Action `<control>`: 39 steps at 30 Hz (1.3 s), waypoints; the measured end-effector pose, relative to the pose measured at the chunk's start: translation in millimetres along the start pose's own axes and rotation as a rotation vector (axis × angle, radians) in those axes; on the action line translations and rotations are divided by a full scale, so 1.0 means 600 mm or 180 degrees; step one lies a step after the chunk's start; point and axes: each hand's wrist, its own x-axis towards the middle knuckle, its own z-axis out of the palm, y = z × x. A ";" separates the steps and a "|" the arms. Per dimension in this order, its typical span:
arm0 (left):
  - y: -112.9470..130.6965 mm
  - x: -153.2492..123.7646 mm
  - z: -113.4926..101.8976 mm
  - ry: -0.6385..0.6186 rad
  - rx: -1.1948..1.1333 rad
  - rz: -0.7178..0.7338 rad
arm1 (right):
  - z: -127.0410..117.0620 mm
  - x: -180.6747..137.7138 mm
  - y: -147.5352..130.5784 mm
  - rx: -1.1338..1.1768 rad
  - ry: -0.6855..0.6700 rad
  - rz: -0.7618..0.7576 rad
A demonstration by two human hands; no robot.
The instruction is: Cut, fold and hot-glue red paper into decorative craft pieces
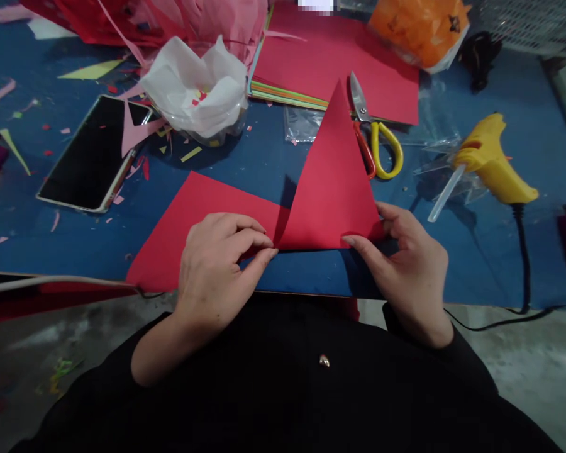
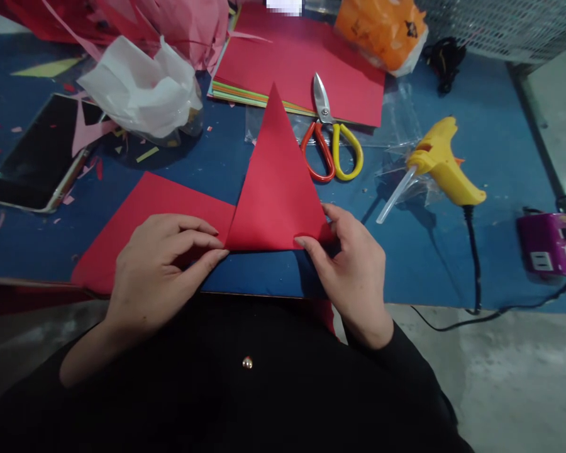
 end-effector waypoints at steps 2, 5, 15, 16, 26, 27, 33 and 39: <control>0.001 0.001 0.001 0.0000 0.0000 0.0007 | 0.000 0.002 0.001 -0.0002 -0.0014 -0.0018; 0.001 0.002 0.002 -0.0019 -0.0031 0.0014 | 0.000 0.005 0.001 0.0008 -0.0079 -0.0032; 0.004 0.006 0.005 0.0011 0.0070 0.0034 | -0.002 0.004 0.000 -0.0010 -0.0104 0.0054; 0.004 0.006 0.005 0.0019 0.0083 0.0042 | -0.002 0.004 0.000 -0.0043 -0.0116 0.0062; 0.006 0.007 0.008 0.0064 0.0173 0.0064 | 0.004 0.009 0.000 -0.0272 -0.0137 0.0057; 0.006 0.007 0.008 0.0070 0.0186 0.0062 | 0.004 0.010 0.000 -0.0294 -0.0133 0.0058; 0.006 0.007 0.010 0.0047 0.0218 0.0060 | 0.006 0.013 0.001 -0.0363 -0.0099 0.0029; -0.002 0.003 0.007 -0.0001 0.0153 0.0163 | -0.013 0.006 0.010 0.0195 -0.0194 -0.0262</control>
